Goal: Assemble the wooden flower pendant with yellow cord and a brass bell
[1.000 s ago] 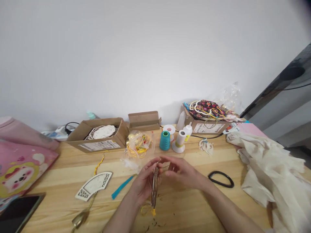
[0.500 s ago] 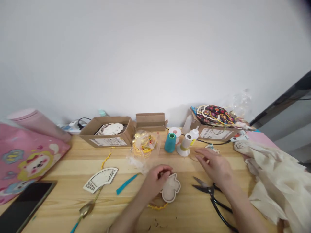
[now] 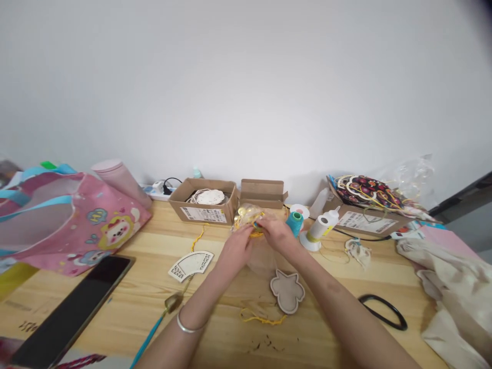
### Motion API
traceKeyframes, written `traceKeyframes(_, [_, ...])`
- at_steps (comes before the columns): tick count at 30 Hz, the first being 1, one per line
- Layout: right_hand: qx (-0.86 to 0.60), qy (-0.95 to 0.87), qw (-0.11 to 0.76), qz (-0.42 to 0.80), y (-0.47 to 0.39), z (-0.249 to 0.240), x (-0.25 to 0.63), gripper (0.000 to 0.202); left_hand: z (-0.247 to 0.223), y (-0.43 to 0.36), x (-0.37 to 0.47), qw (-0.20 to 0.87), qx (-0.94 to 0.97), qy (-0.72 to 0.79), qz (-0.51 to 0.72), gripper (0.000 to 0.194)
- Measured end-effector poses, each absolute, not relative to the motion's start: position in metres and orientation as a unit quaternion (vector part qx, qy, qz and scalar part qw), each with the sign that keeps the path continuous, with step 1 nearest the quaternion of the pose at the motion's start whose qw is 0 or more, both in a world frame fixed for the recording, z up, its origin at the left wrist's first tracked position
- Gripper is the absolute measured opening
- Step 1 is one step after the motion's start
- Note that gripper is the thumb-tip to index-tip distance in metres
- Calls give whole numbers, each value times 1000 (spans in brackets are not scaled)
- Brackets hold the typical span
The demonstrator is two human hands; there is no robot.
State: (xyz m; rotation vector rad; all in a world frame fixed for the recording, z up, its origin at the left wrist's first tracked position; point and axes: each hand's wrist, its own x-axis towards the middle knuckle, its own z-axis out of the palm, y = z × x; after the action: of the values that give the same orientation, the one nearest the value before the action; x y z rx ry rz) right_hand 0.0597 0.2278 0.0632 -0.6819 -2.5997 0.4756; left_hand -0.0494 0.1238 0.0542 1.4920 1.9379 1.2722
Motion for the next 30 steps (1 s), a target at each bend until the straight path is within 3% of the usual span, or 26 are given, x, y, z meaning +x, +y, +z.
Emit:
traceKeyframes(6, [-340, -930, 92, 105, 224, 61, 46, 20, 44, 133, -60, 99, 594, 714, 357, 32])
traceKeyframes(12, [-371, -925, 45, 70, 218, 61, 36, 26, 41, 142, -59, 53, 602, 752, 263, 25])
traceKeyframes(30, [-372, -919, 121, 47, 207, 65, 52, 24, 35, 160, -68, 13, 603, 774, 193, 20])
